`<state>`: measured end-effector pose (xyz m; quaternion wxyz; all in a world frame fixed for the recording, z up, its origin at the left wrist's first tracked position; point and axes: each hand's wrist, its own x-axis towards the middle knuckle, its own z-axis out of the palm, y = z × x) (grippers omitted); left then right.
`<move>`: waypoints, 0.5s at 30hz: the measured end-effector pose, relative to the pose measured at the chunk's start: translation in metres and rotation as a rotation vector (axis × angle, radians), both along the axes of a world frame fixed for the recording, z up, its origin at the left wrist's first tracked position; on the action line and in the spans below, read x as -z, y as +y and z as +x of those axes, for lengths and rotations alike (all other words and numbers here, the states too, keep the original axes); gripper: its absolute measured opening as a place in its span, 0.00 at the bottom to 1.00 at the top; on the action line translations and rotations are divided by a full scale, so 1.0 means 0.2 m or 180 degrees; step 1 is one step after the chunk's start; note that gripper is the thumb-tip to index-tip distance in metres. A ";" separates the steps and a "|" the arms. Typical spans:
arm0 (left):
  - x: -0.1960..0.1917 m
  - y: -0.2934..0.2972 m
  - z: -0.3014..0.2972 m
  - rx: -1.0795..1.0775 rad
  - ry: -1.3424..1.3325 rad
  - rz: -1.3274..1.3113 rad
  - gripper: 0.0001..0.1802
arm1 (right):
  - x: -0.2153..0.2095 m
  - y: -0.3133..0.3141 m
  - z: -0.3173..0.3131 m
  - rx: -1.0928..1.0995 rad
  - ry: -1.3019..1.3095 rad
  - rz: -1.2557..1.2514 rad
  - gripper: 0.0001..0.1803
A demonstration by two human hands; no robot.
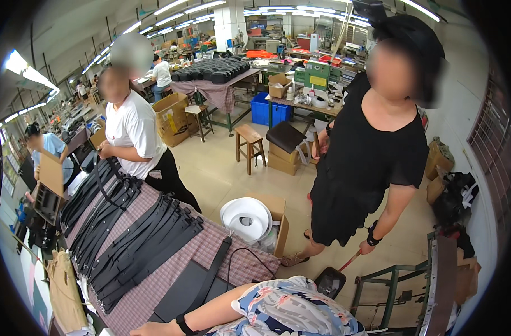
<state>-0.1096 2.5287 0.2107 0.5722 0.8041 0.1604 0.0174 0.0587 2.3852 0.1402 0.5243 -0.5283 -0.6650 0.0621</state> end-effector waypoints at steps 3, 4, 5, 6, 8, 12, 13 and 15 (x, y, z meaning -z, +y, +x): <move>0.03 -0.04 0.08 -0.0218 -0.0646 -0.0940 0.30 | 0.05 -0.07 0.07 0.0393 0.0452 0.0166 0.23; 0.19 0.08 -0.07 -0.0795 -0.1187 -0.1333 0.30 | -0.02 -0.05 0.04 0.0291 0.0556 0.0221 0.22; 0.28 0.11 -0.11 -0.0765 -0.1262 -0.1307 0.30 | -0.05 -0.06 0.03 0.0250 0.0674 0.0194 0.21; 0.33 0.11 -0.11 -0.0724 -0.1338 -0.1261 0.29 | -0.08 -0.08 0.02 0.0236 0.0796 0.0182 0.20; 0.36 0.10 -0.08 -0.0641 -0.1417 -0.1196 0.28 | -0.08 -0.09 0.01 0.0331 0.0980 0.0191 0.20; 0.41 -0.06 0.12 -0.0685 -0.1291 -0.1167 0.26 | -0.10 -0.11 0.02 0.0662 0.0862 -0.0024 0.21; 0.42 -0.09 0.13 -0.0716 -0.1245 -0.1110 0.26 | -0.09 -0.12 0.01 0.0844 0.0652 -0.0253 0.22; 0.46 -0.12 0.14 -0.0827 -0.1173 -0.0864 0.25 | -0.09 -0.13 0.00 0.0696 0.0732 -0.0235 0.24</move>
